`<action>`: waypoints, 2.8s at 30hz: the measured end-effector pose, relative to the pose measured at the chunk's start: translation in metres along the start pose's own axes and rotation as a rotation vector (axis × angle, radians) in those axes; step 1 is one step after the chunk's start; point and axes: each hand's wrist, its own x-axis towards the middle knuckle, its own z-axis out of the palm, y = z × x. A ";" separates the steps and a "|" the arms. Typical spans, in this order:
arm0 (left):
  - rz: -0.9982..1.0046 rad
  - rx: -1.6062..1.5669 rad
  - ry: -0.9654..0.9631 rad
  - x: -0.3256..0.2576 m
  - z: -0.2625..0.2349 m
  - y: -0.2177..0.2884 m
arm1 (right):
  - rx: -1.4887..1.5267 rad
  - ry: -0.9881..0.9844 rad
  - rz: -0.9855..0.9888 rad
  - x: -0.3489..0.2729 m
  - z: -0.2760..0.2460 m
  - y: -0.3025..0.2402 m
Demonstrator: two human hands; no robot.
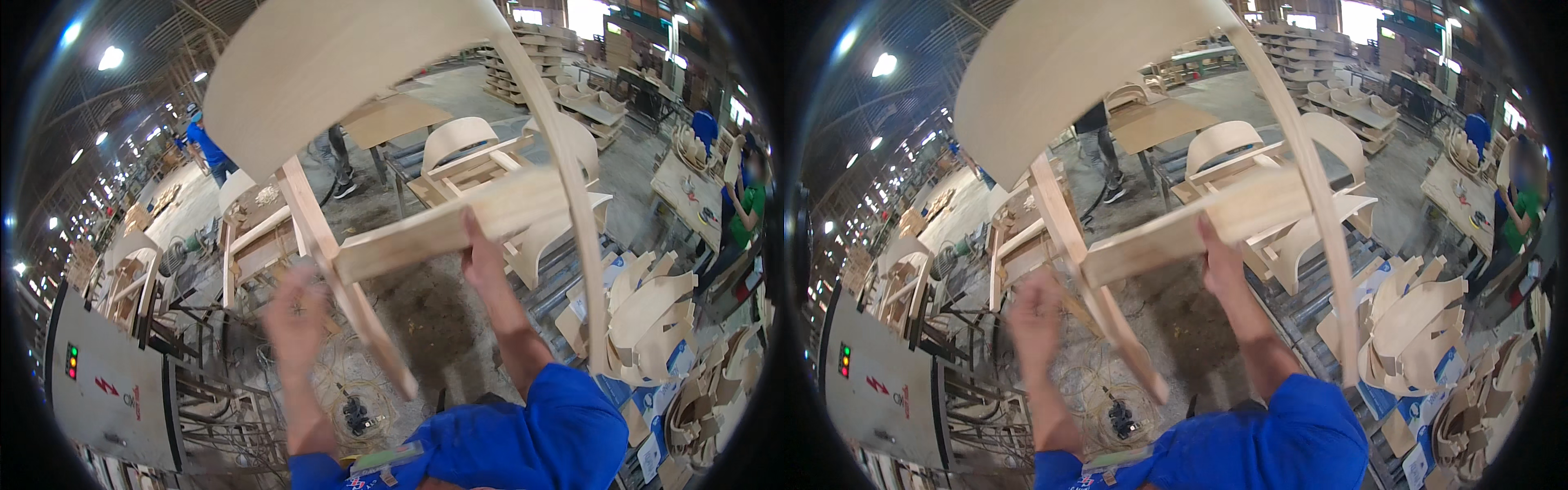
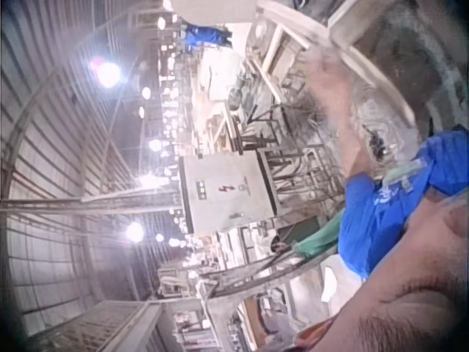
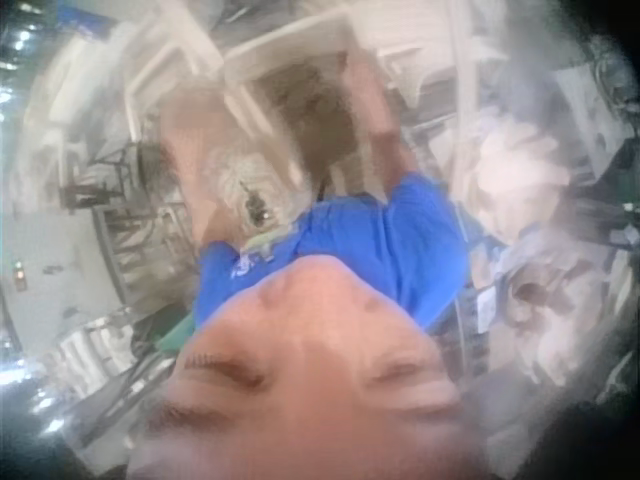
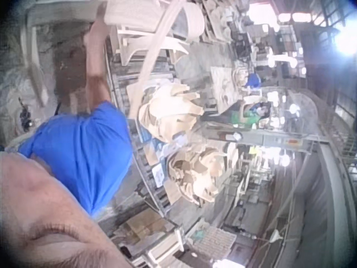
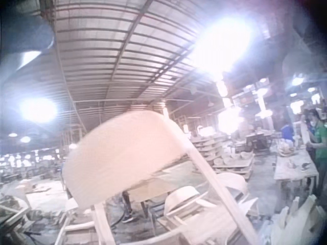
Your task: The person assembles wooden chair frames by attaching curved backrest pieces to the frame structure. They repeatedly pick up backrests, align them with the frame, and secure them in place. The person moves between workstations and stacks completed frames.
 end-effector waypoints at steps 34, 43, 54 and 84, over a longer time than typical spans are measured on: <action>-0.644 -0.929 -0.105 0.270 0.384 -0.109 | -1.536 -0.267 0.269 0.580 -0.172 0.098; -0.691 -0.882 -0.221 0.317 0.475 -0.105 | -1.470 -0.159 0.449 0.644 -0.249 0.119; -0.770 -0.736 -0.266 0.320 0.496 -0.112 | -1.412 -0.135 0.433 0.631 -0.259 0.141; -1.472 -0.227 1.398 -0.530 0.165 0.111 | -0.685 -1.498 0.459 -0.016 0.082 0.190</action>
